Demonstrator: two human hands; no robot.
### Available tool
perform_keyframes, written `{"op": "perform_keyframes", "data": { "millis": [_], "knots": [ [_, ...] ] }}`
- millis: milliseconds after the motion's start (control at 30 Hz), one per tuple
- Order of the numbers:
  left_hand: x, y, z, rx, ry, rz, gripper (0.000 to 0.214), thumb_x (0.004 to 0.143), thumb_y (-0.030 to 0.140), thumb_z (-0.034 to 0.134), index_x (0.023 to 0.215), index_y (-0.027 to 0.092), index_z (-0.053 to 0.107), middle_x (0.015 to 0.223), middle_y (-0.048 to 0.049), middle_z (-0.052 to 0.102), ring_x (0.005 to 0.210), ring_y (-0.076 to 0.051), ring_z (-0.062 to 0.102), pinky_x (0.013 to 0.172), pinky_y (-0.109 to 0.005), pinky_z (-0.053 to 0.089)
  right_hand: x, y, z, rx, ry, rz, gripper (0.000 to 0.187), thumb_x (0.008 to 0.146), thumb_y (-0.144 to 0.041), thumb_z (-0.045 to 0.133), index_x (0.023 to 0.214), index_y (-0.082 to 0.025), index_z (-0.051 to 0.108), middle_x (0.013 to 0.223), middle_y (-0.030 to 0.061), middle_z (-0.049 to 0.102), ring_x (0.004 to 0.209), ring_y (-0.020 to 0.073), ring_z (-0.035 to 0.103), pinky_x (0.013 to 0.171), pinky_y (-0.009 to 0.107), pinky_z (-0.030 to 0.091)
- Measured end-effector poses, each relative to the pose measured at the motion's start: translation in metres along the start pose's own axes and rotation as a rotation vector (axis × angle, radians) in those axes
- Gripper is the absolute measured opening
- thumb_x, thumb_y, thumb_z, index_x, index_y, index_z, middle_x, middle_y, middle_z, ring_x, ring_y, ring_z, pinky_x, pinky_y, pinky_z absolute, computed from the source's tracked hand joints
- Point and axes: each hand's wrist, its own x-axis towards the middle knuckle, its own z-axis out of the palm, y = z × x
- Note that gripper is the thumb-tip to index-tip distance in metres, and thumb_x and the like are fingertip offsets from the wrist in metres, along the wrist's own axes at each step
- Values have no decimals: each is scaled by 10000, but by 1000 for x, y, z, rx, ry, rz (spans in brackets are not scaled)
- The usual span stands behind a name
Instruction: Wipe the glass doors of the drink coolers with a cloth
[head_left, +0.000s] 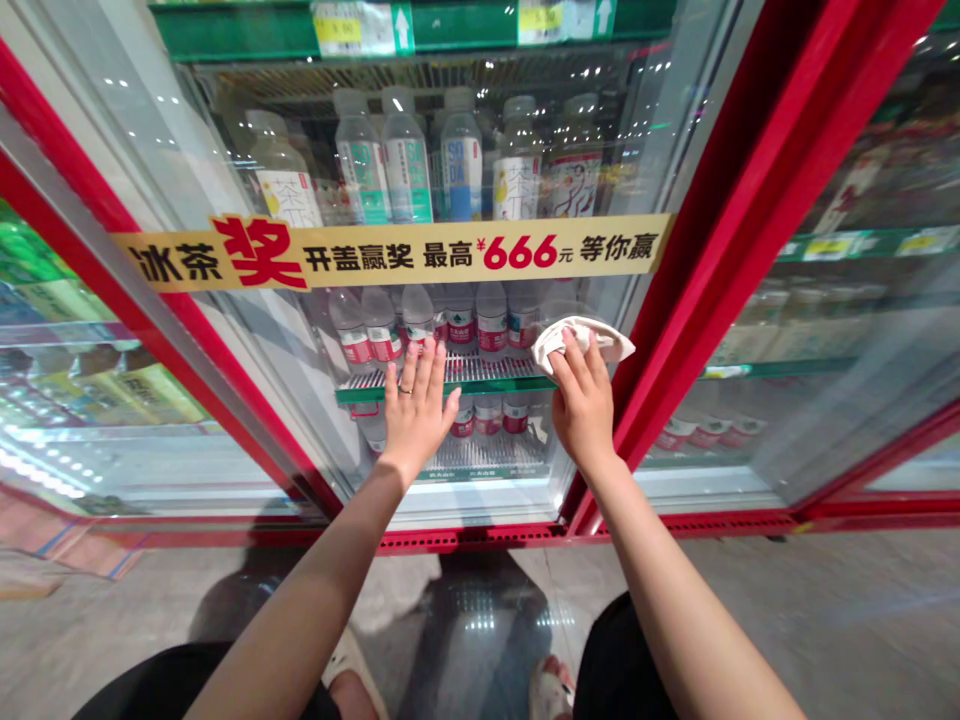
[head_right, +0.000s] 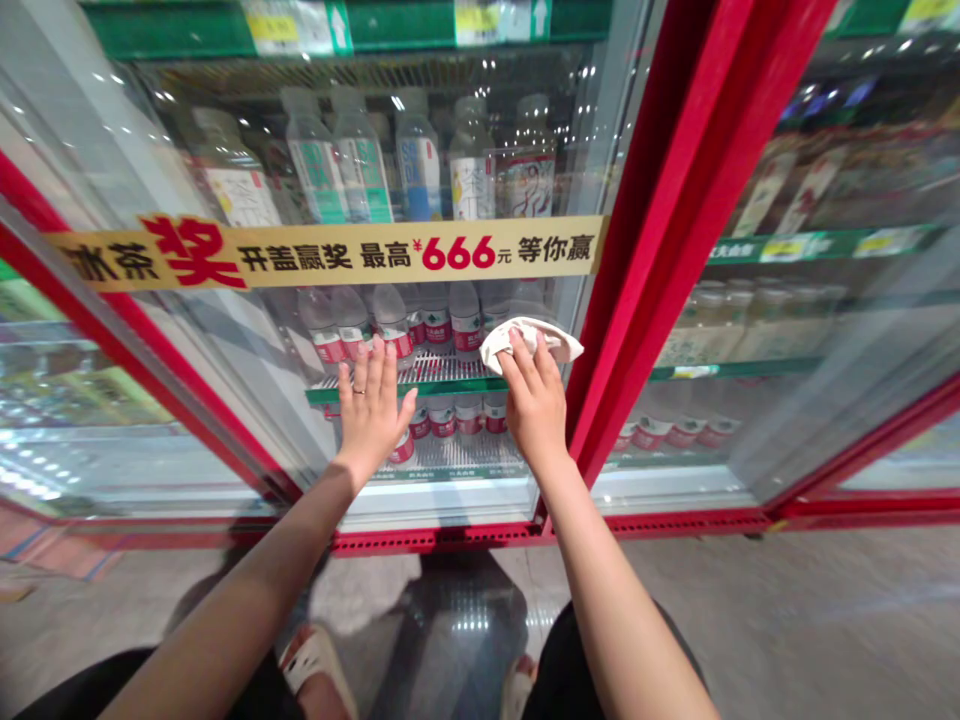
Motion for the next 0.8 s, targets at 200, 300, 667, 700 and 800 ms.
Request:
{"op": "perform_keyframes", "data": {
  "millis": [200,300,667,700,800],
  "knots": [
    [1,9,-7,-48,2,-38,945,1078,286,587,1759,221,-64,1808,-143,151,1700,-309,102,1412,-574,32,-3,2,-1,40,83,-111,425,1063,-115,539,1381,-325,726,1432,45,763,1483,275,611,1230,514,552],
    [4,18,-14,-59,26,-68,928,1086,276,571,1762,217,-62,1809,-134,173,1700,-289,137,1418,-526,102,-3,8,3,63,205,-48,470,1051,-118,555,1433,-349,700,1528,62,682,1454,287,629,1205,509,567],
    [68,84,-46,-94,-27,391,752,1090,147,436,1767,224,119,1790,-1,327,1680,-168,259,1428,-370,167,14,12,-12,23,413,260,306,1018,-289,673,1322,-262,694,1099,83,758,930,229,742,804,374,652],
    [74,91,-43,-93,-12,447,717,1084,127,433,1757,208,197,1776,-3,372,1674,-159,280,1422,-358,204,15,11,-13,74,424,312,304,1001,-312,702,1298,-252,681,1065,65,751,869,204,731,747,338,643],
    [86,106,-30,-120,37,558,639,1071,88,457,1700,171,379,1714,-40,502,1638,-168,389,1378,-351,348,18,8,-15,271,412,452,257,957,-345,755,1185,-247,684,1011,18,744,810,163,711,721,302,625]
  ]
}}
